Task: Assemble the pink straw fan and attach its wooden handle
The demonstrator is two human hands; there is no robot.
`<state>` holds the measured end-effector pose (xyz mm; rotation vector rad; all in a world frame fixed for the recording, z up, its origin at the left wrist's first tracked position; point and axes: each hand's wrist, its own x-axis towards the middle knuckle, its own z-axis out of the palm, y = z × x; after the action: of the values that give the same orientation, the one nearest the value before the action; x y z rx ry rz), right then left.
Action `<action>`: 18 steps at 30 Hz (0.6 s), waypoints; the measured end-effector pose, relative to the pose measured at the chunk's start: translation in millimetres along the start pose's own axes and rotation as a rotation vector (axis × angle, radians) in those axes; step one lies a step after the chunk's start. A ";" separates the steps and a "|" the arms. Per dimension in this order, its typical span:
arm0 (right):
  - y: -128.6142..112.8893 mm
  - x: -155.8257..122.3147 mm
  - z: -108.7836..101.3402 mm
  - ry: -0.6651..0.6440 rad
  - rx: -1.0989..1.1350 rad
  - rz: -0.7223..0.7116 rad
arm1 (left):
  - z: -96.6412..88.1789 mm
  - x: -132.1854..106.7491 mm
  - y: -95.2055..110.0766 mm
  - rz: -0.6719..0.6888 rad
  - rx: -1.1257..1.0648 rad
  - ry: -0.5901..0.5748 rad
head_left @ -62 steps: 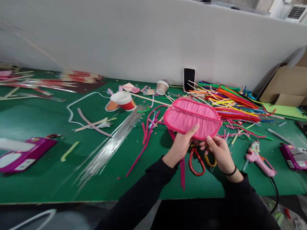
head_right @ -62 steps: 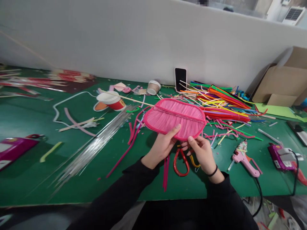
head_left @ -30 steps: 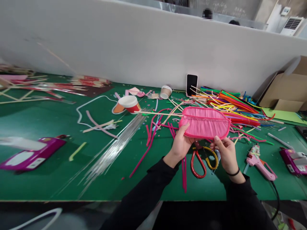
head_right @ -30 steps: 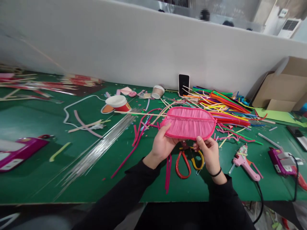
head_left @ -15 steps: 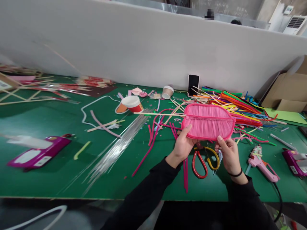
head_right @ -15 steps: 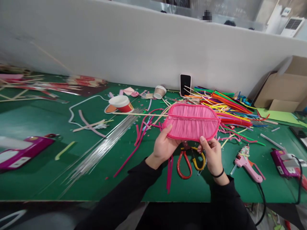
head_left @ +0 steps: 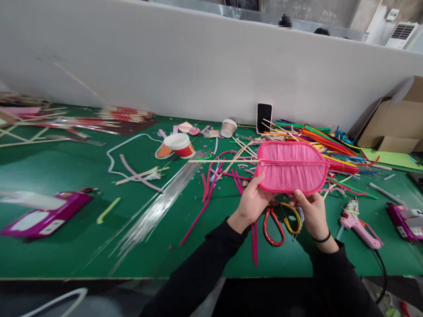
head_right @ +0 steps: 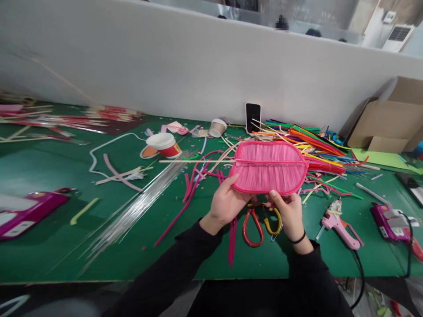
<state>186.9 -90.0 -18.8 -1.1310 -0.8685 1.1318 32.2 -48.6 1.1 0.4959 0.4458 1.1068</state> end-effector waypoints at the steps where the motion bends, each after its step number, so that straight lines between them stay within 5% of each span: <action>1: 0.6 0.1 -0.8 0.031 0.011 -0.014 | -0.1 -0.8 0.5 -0.008 -0.007 -0.002; 6: 3.4 -0.1 -5.0 0.095 -0.002 -0.094 | -0.4 -2.3 4.7 0.075 -0.027 0.021; 11: 7.2 -0.1 -7.7 0.101 -0.110 -0.137 | -2.2 4.0 2.6 0.097 0.043 0.263; 18: 3.7 0.5 -9.2 0.052 -0.152 -0.148 | 1.3 2.7 -1.8 0.104 0.063 0.260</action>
<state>194.8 -91.5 -24.6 -1.1944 -0.9945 0.9236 35.3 -47.0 0.8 0.4357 0.6899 1.2667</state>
